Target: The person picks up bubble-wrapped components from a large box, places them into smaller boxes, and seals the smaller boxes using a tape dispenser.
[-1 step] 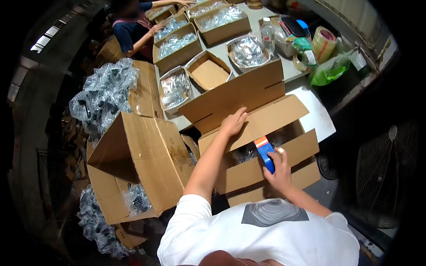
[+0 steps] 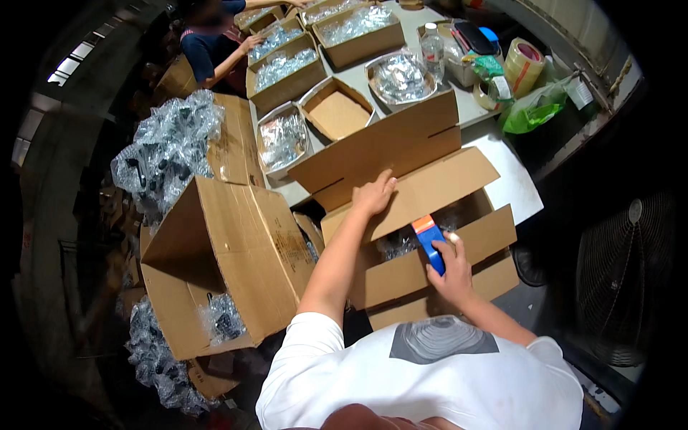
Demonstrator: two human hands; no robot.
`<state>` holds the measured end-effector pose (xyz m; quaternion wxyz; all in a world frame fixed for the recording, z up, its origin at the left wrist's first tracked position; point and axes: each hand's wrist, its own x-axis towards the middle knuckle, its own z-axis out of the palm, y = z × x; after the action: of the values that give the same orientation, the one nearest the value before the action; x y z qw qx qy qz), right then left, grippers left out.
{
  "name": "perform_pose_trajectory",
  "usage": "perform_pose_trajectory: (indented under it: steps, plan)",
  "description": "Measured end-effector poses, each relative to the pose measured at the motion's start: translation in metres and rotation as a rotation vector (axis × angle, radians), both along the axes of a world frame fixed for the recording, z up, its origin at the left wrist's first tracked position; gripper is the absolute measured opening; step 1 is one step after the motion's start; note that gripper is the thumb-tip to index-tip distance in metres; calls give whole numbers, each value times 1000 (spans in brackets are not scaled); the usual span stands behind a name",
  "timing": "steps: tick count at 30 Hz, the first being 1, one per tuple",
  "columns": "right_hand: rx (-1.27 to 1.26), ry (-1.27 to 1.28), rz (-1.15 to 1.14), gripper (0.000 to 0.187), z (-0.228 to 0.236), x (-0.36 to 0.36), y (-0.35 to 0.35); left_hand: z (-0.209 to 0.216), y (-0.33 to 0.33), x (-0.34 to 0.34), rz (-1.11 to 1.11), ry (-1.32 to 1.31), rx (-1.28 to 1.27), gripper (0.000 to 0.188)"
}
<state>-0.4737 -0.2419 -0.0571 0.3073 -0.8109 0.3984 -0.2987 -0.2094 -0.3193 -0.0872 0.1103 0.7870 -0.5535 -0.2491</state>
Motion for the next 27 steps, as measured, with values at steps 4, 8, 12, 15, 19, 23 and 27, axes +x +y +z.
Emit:
perform_pose_trajectory:
  steps: [4,8,12,15,19,23,27]
  plan:
    - [32,-9,4,47,3,-5,-5,24,41,-22,10,-196,-87,55]
    - [56,-66,0,46,6,-7,-12,42,129,-121,-209,-194,-45,71]
    - [36,-84,70,47,15,8,-8,-71,180,-165,-160,-630,-268,94]
    - [44,-53,43,48,10,-3,-7,-27,143,-161,-59,-346,-66,100]
    - [-7,-31,59,49,11,-6,0,-19,118,-141,3,-259,-117,98]
    - [-2,8,45,51,11,-3,2,-10,110,-130,11,-281,-101,91]
    - [3,32,42,51,11,-7,6,-7,105,-129,-7,-257,-60,95]
